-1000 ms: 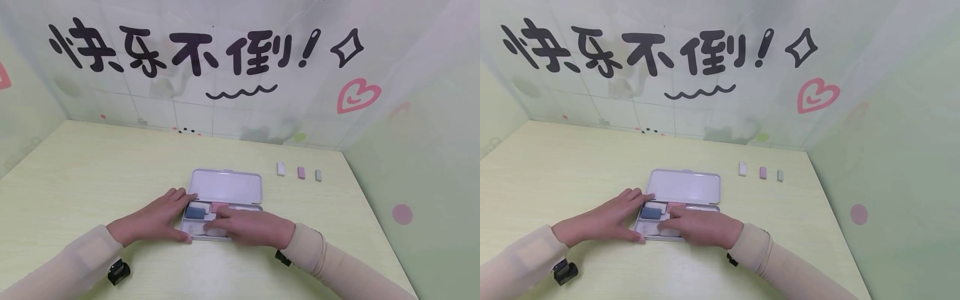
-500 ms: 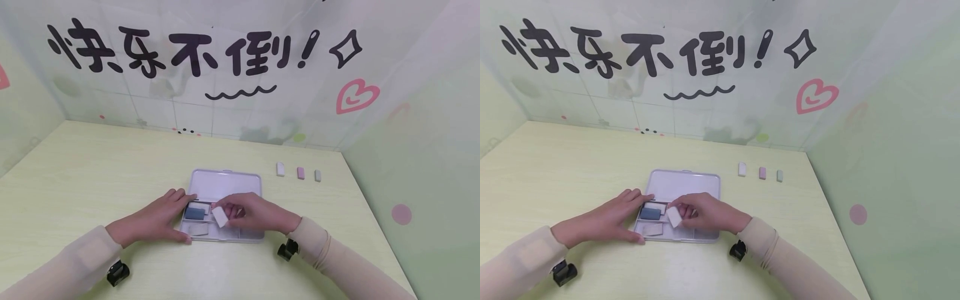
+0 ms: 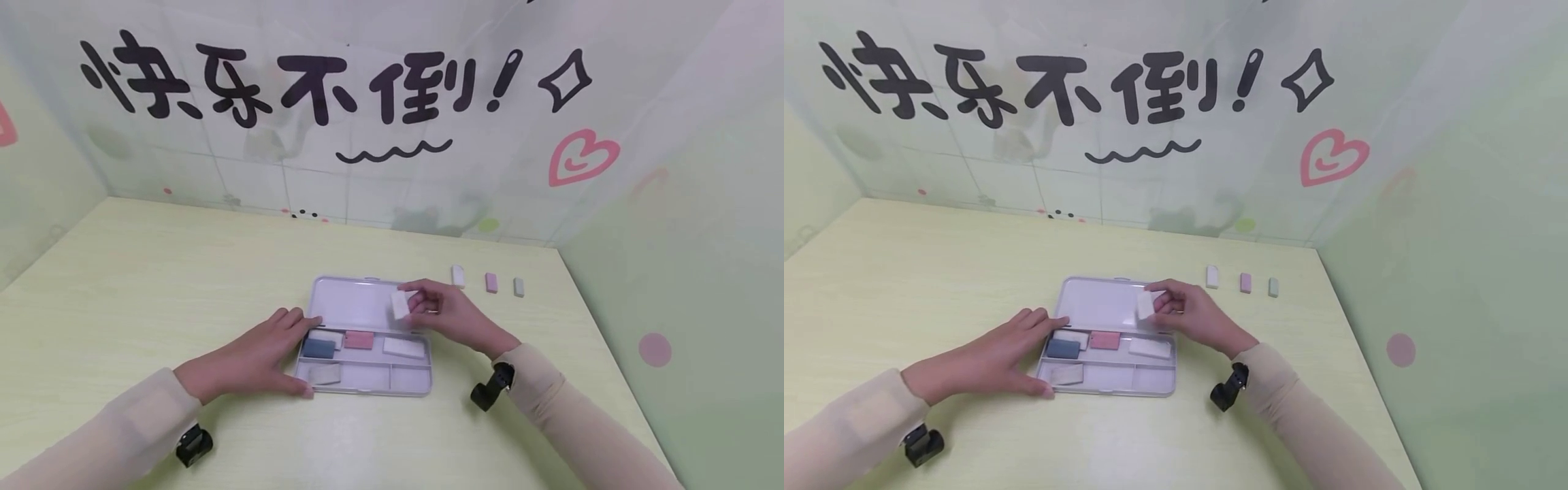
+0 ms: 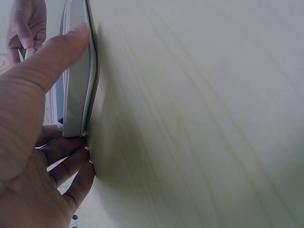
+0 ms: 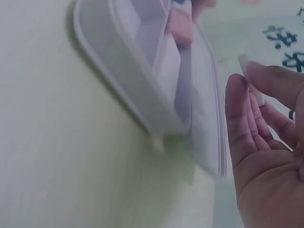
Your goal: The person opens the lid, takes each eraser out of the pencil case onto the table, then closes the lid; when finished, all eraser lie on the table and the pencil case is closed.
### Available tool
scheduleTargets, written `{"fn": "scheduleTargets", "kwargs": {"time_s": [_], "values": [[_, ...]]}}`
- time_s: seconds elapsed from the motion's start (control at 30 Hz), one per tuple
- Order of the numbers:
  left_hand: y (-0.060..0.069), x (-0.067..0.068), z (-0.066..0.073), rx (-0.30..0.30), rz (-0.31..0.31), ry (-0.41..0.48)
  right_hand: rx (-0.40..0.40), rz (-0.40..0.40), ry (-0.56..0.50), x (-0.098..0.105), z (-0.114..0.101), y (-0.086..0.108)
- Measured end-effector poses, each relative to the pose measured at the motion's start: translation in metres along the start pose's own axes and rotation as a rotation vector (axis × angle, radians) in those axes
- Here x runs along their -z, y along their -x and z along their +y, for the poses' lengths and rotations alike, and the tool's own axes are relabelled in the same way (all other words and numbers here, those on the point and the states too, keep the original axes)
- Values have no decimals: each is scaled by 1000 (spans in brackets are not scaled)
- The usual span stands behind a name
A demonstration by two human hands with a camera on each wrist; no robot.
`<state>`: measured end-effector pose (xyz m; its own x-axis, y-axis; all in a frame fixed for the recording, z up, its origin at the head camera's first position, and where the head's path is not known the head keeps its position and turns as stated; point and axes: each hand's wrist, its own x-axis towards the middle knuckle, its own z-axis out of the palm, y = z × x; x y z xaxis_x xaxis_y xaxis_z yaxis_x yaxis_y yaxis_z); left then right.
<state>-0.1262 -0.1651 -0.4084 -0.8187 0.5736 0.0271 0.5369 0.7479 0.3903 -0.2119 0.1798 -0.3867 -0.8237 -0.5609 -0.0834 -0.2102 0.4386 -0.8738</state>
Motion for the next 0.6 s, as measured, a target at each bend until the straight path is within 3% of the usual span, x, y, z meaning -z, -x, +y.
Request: {"fn": "scheduleTargets", "kwargs": {"time_s": [0.23,0.6], "values": [[0,-2,-1,10,-9,1,-68,115,47,42,34,13],[0,-2,-1,6,-6,-6,-196,269,170,118,75,52]]}}
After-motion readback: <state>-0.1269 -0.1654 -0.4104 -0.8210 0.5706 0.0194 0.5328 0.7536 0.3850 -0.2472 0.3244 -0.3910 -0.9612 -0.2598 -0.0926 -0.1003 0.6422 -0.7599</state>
